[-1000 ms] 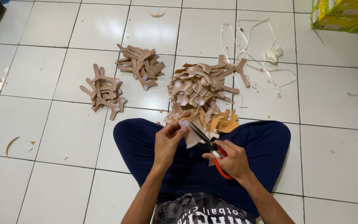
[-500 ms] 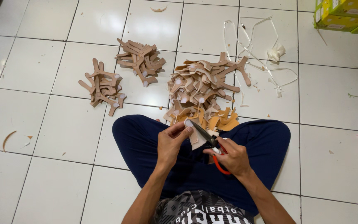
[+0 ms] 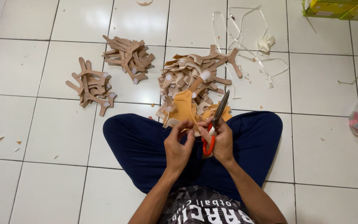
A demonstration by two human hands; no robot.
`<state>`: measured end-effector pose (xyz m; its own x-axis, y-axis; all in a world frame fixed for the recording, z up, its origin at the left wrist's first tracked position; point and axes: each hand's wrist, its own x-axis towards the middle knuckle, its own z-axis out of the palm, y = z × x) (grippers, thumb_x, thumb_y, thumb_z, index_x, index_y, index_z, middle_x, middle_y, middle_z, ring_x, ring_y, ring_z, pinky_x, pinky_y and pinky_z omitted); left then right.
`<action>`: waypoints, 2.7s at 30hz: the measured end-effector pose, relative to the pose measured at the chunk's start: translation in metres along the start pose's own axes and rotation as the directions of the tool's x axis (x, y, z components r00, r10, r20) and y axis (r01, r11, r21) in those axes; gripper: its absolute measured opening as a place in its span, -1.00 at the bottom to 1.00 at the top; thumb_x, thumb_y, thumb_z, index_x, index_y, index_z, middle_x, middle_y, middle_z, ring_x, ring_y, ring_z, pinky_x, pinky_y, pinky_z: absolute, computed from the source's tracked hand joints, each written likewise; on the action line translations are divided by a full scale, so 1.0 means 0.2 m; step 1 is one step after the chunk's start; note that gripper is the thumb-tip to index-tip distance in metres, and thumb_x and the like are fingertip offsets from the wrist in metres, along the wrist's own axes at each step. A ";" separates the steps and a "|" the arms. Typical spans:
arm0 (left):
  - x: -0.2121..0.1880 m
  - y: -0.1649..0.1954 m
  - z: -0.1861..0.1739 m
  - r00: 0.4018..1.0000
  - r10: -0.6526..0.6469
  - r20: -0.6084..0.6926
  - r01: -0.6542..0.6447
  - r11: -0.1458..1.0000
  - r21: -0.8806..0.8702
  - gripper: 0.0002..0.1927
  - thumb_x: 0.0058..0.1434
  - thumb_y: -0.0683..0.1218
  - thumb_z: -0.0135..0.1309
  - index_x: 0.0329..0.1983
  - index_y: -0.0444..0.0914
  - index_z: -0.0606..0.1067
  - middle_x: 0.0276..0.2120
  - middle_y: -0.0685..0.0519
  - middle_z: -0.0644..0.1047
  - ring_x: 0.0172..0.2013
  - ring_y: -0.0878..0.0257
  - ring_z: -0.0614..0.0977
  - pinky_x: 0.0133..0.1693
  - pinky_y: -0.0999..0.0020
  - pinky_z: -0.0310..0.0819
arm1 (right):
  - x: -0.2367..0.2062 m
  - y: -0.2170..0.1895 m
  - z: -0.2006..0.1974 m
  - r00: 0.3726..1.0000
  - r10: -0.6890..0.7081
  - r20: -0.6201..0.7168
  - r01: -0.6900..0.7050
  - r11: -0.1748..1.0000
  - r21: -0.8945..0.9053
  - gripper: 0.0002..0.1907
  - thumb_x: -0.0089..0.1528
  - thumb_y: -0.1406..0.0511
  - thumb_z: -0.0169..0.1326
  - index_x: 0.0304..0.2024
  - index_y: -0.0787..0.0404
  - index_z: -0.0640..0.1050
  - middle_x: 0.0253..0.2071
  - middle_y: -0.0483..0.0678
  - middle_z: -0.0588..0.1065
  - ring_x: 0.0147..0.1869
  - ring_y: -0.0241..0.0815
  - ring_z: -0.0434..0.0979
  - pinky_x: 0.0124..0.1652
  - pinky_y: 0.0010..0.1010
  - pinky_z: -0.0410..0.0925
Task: The person sits on a tiled floor and uses red-handled scissors to trim excess material from the edges of small beige shoe components. They handle the parts one at a time, rotate them to access different edges, and place the trimmed pieces into a growing pile on the floor.
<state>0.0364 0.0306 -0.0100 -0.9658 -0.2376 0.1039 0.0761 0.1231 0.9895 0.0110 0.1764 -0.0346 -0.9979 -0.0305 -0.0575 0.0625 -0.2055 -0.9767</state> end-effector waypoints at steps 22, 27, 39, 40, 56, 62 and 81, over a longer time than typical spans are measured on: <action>0.03 -0.09 0.08 0.989 -0.025 -0.143 -0.013 0.966 -0.258 -0.85 0.43 -0.18 0.01 -0.06 -0.39 0.45 -0.08 -0.07 0.57 -0.11 0.26 0.65 -0.01 0.40 0.59 | -0.05 -0.01 0.02 0.985 0.171 -0.003 -0.170 0.984 0.061 -0.73 0.22 0.41 0.25 -0.13 0.28 0.42 -0.34 -0.02 0.53 -0.43 -0.35 0.53 -0.43 -0.57 0.42; 0.09 -0.13 0.02 0.972 0.105 -0.211 -0.135 0.981 -0.136 -0.89 0.44 -0.22 0.00 -0.07 -0.39 0.45 -0.02 -0.11 0.56 -0.12 0.26 0.64 -0.06 0.41 0.61 | -0.22 0.00 -0.10 0.906 0.282 0.314 -0.276 0.959 -0.065 -0.59 0.25 0.10 0.12 -0.12 0.33 0.50 -0.43 -0.01 0.56 -0.63 -0.40 0.40 -0.62 -0.61 0.32; 0.05 -0.12 -0.05 0.978 0.117 -0.173 -0.142 0.980 -0.138 -0.87 0.42 -0.21 0.01 -0.08 -0.40 0.46 0.01 -0.14 0.56 -0.18 0.25 0.68 -0.07 0.41 0.65 | -0.31 0.10 -0.19 0.702 0.378 0.603 -0.588 0.785 0.193 -0.15 0.32 -0.25 -0.32 -0.13 0.43 0.51 -0.57 -0.13 0.35 -0.69 -0.43 0.30 -0.70 -0.61 0.26; 0.05 -0.11 -0.05 0.979 0.117 -0.167 -0.141 0.980 -0.138 -0.87 0.42 -0.21 0.01 -0.09 -0.41 0.46 0.00 -0.14 0.56 -0.18 0.25 0.68 -0.07 0.41 0.66 | -0.31 0.11 -0.19 0.701 0.360 0.615 -0.594 0.772 0.225 -0.15 0.32 -0.26 -0.34 -0.14 0.42 0.51 -0.59 -0.14 0.34 -0.69 -0.45 0.29 -0.70 -0.63 0.25; -0.11 0.01 -0.03 0.920 -0.291 0.261 0.361 0.890 -0.279 -0.84 0.37 -0.17 0.11 -0.13 -0.40 0.51 -0.20 -0.05 0.66 -0.15 0.30 0.68 -0.06 0.41 0.59 | 0.07 -0.09 -0.02 0.997 -0.073 0.005 0.073 0.993 -0.088 -0.73 0.16 0.43 0.26 -0.13 0.25 0.48 -0.20 -0.12 0.56 -0.17 -0.38 0.54 -0.12 -0.54 0.44; -0.01 0.13 -0.06 0.965 -0.246 0.089 0.209 0.928 0.308 -0.60 0.21 -0.08 0.21 0.05 -0.34 0.44 -0.19 -0.07 0.62 -0.31 0.21 0.70 -0.31 0.33 0.62 | 0.02 -0.07 0.02 0.991 -0.090 -0.099 0.057 0.952 -0.300 -0.72 0.17 0.43 0.31 -0.12 0.30 0.52 -0.23 -0.06 0.61 -0.20 -0.35 0.62 -0.20 -0.54 0.49; 0.08 0.08 -0.04 0.969 -0.085 0.231 0.075 0.996 0.050 -0.85 0.39 -0.16 0.07 -0.12 -0.37 0.53 -0.34 -0.05 0.61 -0.30 0.13 0.62 -0.21 0.32 0.51 | -0.08 -0.06 -0.02 0.987 -0.162 0.003 0.160 0.971 -0.175 -0.74 0.22 0.39 0.29 -0.08 0.30 0.53 -0.23 -0.09 0.59 -0.17 -0.37 0.63 -0.14 -0.55 0.50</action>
<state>0.0247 0.0220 0.0073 -0.9998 -0.0182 -0.0064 -0.0091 0.1534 0.9881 0.0257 0.1829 -0.0220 -0.9947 -0.0001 0.1024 -0.1023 -0.0332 -0.9942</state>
